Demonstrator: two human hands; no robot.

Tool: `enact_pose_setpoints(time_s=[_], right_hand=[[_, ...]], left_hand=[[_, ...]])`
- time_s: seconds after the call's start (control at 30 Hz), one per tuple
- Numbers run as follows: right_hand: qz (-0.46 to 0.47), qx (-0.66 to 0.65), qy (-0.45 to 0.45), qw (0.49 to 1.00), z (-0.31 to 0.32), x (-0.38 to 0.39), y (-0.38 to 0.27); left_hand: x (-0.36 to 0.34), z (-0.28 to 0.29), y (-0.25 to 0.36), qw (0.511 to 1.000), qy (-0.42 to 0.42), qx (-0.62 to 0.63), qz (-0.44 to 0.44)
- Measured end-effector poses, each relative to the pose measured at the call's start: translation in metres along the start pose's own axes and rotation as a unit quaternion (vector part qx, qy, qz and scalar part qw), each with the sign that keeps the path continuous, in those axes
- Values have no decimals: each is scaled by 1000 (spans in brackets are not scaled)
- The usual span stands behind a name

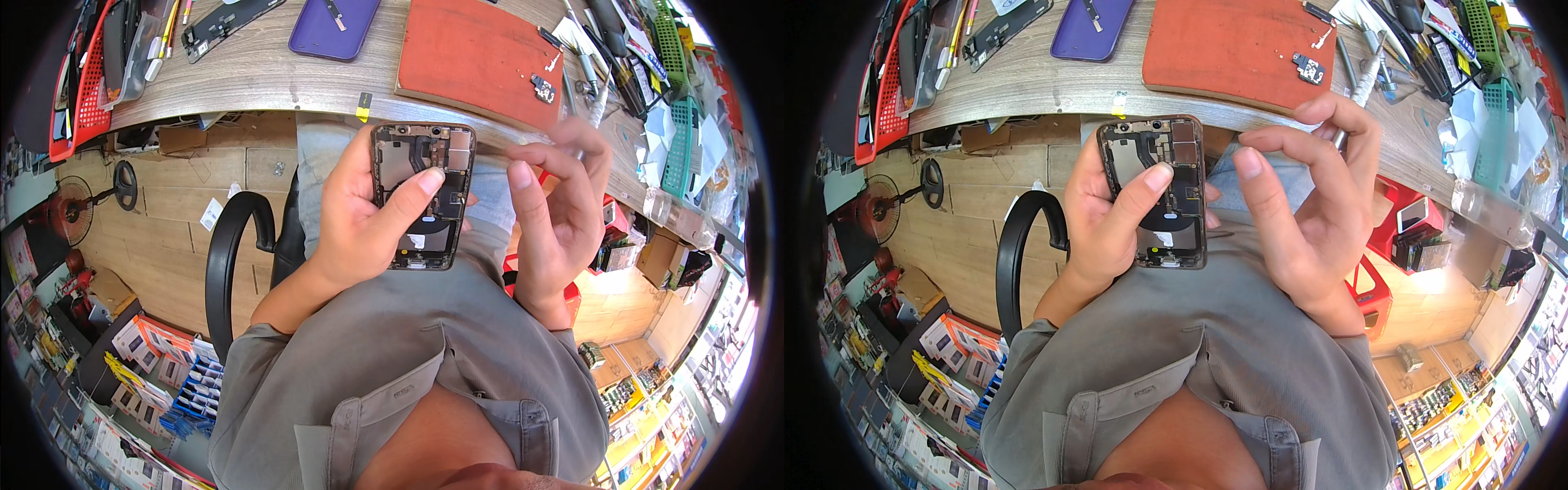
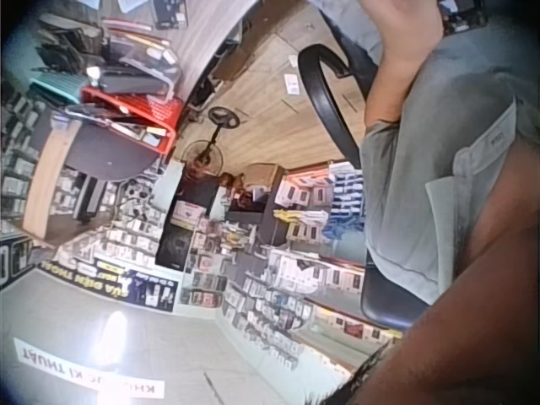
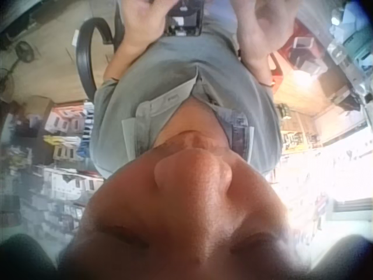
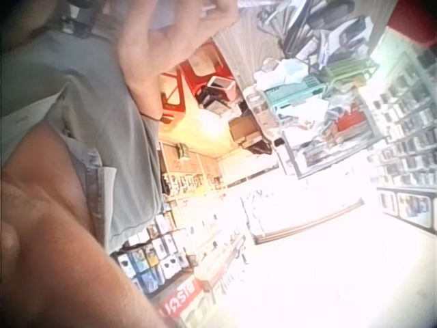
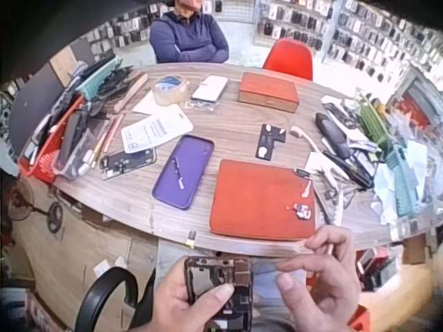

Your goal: The person disassembles a smartphone using a screwdriver and tweezers, removing screws and small internal components. They place the removed parts on a red mat and continue to manipulate the phone's internal frame and connectors.

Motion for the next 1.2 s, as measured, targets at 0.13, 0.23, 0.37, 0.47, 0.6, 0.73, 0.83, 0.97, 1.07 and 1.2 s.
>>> enact_pose_setpoints(time_s=[0.13, 0.23, 0.37, 0.47, 0.6, 0.73, 0.83, 0.97, 1.07, 1.2], right_hand=[[-24, 6, 16, 1000, 6, 2, 3], [-25, -6, 20, 999, 7, 2, 4], [-46, -19, 28, 998, 9, 3, 8], [-47, -30, 37, 998, 11, 4, 10], [-23, -6, 40, 999, 14, 2, 11], [7, 19, 49, 999, 17, 0, 8], [4, 17, 60, 998, 20, 1, 11], [10, 20, 82, 996, 28, 0, 14], [6, 34, 102, 994, 36, -3, 18], [-4, 23, 142, 990, 49, -3, 26]], left_hand=[[-1, 3, -1, 1000, -1, 3, -1], [-2, 3, 1, 1000, 3, -19, -12], [-3, -1, -2, 1000, -1, -8, 4], [-5, -3, -6, 1000, -5, -1, 31], [-5, -3, -7, 998, -13, 58, 34], [-4, -2, -8, 999, -18, 35, 13], [-5, -4, -7, 1000, -20, -6, 11], [-6, -5, -8, 1000, -16, -5, 17], [-7, -2, -8, 1000, -10, -6, 14], [-10, -3, -10, 999, -25, 8, 24]])
Point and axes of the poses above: each hand's wrist, its own x-axis away from the middle knuckle, its own z-axis out of the back of the hand, y = z × x, the point moved 8 cm from there along -x, towards the middle knuckle, and after that the axes turned 1 degree about x, right-handed, at the moved point
